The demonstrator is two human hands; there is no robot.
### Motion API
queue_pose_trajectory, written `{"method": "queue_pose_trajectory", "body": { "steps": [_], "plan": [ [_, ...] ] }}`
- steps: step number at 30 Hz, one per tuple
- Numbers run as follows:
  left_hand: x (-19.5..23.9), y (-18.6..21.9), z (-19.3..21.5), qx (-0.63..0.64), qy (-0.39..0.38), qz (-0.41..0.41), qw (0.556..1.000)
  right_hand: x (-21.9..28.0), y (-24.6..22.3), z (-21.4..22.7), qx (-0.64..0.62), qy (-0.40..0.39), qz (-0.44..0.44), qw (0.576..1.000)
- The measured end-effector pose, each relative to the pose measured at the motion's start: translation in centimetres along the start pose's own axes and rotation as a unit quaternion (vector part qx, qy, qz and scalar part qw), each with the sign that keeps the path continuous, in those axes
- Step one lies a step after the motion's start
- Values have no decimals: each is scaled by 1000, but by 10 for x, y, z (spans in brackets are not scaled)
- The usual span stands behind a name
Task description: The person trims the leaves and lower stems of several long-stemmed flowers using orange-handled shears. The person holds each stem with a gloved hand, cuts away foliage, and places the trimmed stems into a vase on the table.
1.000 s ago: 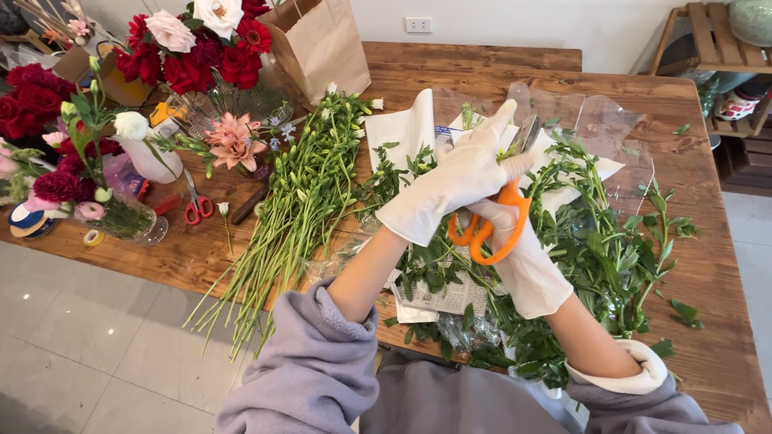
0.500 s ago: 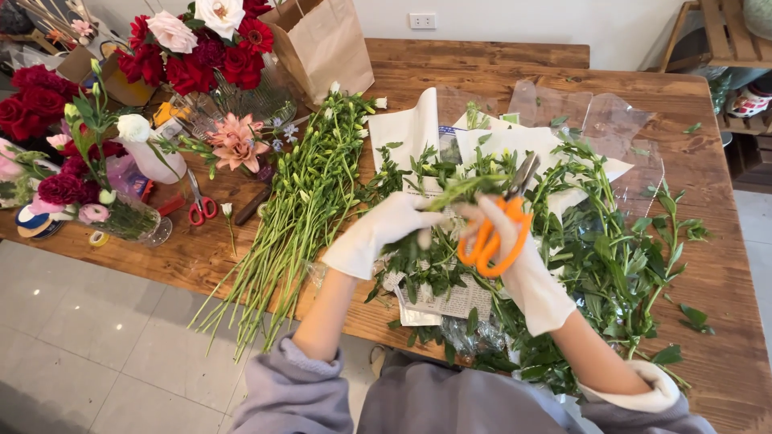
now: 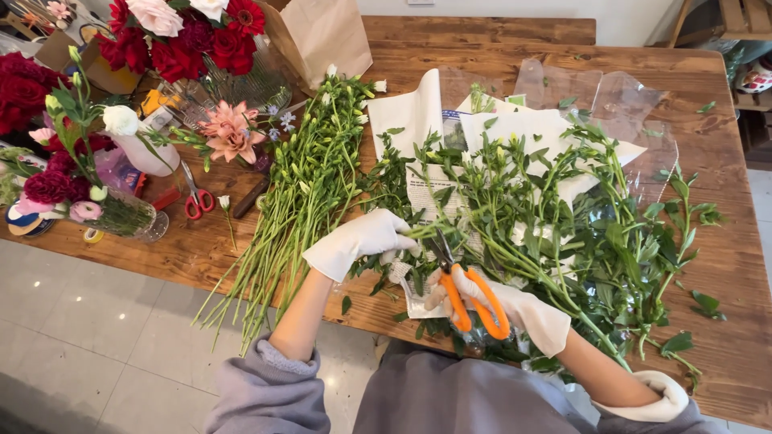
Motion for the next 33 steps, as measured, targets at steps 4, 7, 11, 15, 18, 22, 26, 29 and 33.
{"method": "queue_pose_trajectory", "body": {
  "steps": [4, 7, 11, 15, 18, 22, 26, 29, 33],
  "plan": [
    [-37, -39, -8, -37, -56, -12, 998, -14, 25, 20, -1, 38, -52, 998],
    [-55, -60, -3, -81, -83, -14, 993, -15, 17, 13, 1, 89, -70, 994],
    [-90, -106, -1, -119, -126, -28, 984, -27, 59, 34, 5, 174, -69, 982],
    [-64, -84, 24, -160, -131, -48, 977, -33, 39, 26, 34, 341, -48, 938],
    [-51, -73, 25, -179, -163, -84, 967, -49, -4, 8, -18, 428, 73, 901],
    [-29, -40, 27, -285, -40, -209, 934, -72, 25, 22, -122, 401, 104, 902],
    [36, 5, 35, -302, 195, -407, 840, -87, 45, 30, -237, 357, 144, 892],
    [8, -27, 5, -352, 458, -482, 659, -81, 43, 45, -204, 342, 197, 896],
    [2, -39, 0, -382, 498, -459, 629, -84, -22, 10, -145, 368, 196, 897]
  ]
}}
Point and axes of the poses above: each hand's wrist, its own x-axis away from the middle knuckle, its own z-axis out of the back of the hand, y = z × x, the point moved 3 cm from there along -x, towards the middle knuckle, and after that the axes turned 7 degrees about -y, right-handed, at the moved point
